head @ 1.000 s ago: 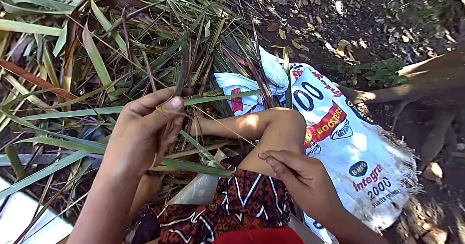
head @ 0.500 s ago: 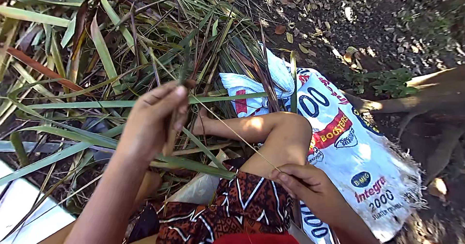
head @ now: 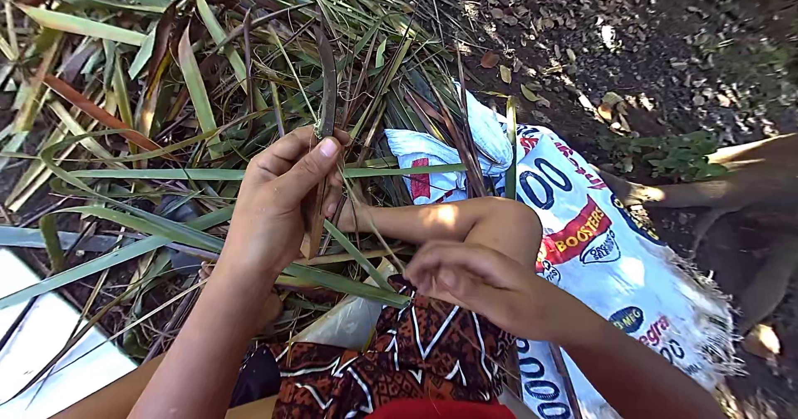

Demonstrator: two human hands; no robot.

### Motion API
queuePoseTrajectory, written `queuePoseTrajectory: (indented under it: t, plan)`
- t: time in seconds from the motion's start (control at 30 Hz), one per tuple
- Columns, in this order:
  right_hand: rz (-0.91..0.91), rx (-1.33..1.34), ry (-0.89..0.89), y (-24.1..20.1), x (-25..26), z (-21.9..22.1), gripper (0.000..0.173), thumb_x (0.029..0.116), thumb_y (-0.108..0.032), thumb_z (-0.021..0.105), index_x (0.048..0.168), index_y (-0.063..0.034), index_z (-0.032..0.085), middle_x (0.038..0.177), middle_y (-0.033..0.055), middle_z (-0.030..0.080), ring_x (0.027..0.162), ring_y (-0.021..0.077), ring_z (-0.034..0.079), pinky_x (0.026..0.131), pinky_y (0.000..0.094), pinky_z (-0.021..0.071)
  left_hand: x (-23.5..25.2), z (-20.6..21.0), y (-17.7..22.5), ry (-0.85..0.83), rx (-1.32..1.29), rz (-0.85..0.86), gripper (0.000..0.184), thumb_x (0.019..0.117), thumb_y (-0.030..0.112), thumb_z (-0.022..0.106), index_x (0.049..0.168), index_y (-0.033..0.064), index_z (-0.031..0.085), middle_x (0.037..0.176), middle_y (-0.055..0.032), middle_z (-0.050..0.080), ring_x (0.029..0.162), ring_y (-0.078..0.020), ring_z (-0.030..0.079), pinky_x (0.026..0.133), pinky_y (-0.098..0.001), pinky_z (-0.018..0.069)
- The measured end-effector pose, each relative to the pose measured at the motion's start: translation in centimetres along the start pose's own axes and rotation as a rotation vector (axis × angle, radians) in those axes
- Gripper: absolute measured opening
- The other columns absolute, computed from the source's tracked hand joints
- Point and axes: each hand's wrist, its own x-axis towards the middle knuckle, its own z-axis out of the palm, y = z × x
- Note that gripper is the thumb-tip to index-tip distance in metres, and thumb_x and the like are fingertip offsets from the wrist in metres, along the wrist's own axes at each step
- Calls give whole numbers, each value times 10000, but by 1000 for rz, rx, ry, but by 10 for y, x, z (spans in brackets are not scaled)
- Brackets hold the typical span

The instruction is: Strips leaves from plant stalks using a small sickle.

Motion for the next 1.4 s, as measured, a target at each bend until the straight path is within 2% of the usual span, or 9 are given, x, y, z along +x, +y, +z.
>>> queuePoseTrajectory:
  t: [0.07,0.13,0.27,0.43,0.6,0.83,1.07,1.27,1.4]
  plan:
    - [-21,-34,64,-2,17,8,380,1091,-274,446,1110,20,686,1013,13,671,930,-41,606,829,129,504,0,0,0,-6,-11,15,203,1063,210,472,1033,181,672,645,71,566,477,2,521,459,-134,478]
    - [-27,182,-11,-1,30,11,305,1097,-168,418,1071,1,671,861,-64,658,808,-53,623,762,133,533,1,-3,0,-7,-31,48,194,1063,215,485,1028,183,673,663,76,573,486,5,523,468,-132,484]
    - [-18,586,-124,3,39,16,263,1103,-186,405,1028,-103,643,637,-182,438,547,-108,426,513,72,358,1,-11,3,-59,-37,82,165,1057,248,516,1045,213,677,695,83,588,514,10,537,487,-126,486]
    - [7,479,38,2,39,14,273,1101,-160,315,1033,-124,576,649,-184,360,541,-110,332,507,76,285,-7,-3,-3,-142,171,-124,185,985,221,579,1095,181,723,638,71,601,488,11,526,471,-133,466]
    - [-51,111,262,1,36,15,226,1086,-144,412,984,-56,594,692,-129,418,596,-103,381,563,69,330,-18,24,-17,-227,403,-233,67,965,167,639,971,167,706,716,122,641,570,44,564,527,-113,475]
    - [-60,-71,409,3,30,22,270,1065,-140,472,1019,24,682,755,-36,572,672,-91,476,639,59,394,-12,13,-20,-337,296,-354,106,949,185,688,1021,200,765,737,113,675,576,54,569,537,-98,476]
    - [-104,-213,551,4,26,31,272,1042,-137,514,1055,21,735,853,28,704,756,-86,579,722,51,456,-12,14,-10,-190,240,-444,152,904,128,665,1002,170,773,664,73,664,522,25,565,495,-112,469]
    - [-109,-302,556,-1,20,31,271,1037,-134,509,1036,13,736,839,33,700,739,-79,572,718,42,445,-11,14,-3,-130,225,-414,184,867,95,660,996,155,778,629,46,652,501,1,576,489,-131,490]
    - [-84,-353,545,2,10,27,278,1040,-152,506,1024,2,737,795,23,687,702,-84,558,686,37,436,-2,-9,12,45,320,-265,238,994,202,504,1081,198,725,594,96,546,455,21,488,436,-129,435]
